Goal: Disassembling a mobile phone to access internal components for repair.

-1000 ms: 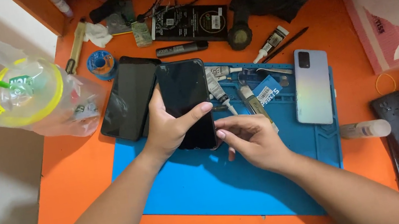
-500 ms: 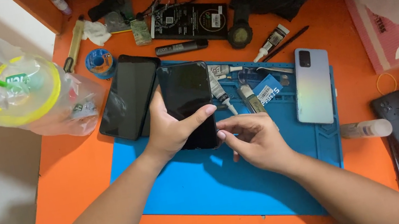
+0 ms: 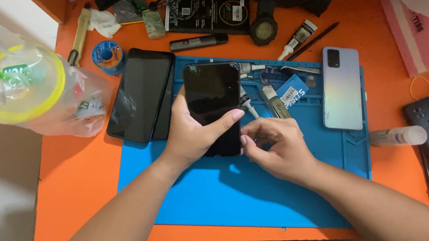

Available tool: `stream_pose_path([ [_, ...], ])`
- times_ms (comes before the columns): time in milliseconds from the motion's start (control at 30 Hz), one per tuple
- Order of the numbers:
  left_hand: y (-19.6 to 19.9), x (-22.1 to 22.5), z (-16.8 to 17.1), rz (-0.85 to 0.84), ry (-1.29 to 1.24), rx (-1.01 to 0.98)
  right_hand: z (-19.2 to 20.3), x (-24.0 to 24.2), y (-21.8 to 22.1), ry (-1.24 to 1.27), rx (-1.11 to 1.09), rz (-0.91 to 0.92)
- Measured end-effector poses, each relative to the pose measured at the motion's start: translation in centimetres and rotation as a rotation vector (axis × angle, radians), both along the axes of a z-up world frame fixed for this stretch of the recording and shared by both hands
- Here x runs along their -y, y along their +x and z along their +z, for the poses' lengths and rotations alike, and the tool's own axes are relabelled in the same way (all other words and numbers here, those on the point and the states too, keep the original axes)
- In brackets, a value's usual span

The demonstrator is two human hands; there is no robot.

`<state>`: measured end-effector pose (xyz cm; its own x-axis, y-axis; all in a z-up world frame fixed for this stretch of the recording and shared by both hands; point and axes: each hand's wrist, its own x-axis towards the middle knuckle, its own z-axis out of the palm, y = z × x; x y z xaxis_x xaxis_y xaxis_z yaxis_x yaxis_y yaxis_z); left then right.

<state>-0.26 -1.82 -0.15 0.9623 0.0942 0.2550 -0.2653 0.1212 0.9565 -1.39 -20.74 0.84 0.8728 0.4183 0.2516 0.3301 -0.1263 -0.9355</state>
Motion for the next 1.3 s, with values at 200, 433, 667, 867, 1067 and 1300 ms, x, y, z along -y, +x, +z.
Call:
stream_pose_path([
  [200,-0.2,-0.3,0.9,-0.055,0.031,-0.014,-0.3,0.5,0.2,-0.087,0.104,0.002],
  [433,-0.4,-0.2,0.7,-0.070,0.001,-0.084,-0.4,0.3,0.2,-0.074,0.146,0.007],
  [667,-0.7,0.2,0.7,-0.084,0.028,-0.097,-1.1,0.7,0.2,-0.094,0.189,0.017],
  [867,-0.8,0.2,0.2,-0.129,0.031,-0.096,-1.3,1.0,0.4,-0.091,0.159,0.036],
  [1067,-0.7,0.1,0.5,-0.174,0.020,-0.099,-1.3,0.9,0.4,-0.081,0.136,0.044],
  [1300,-0.8,-0.1,0.4,-0.211,-0.001,-0.083,-1.7,1.1,0.4,0.051,0.102,0.002],
])
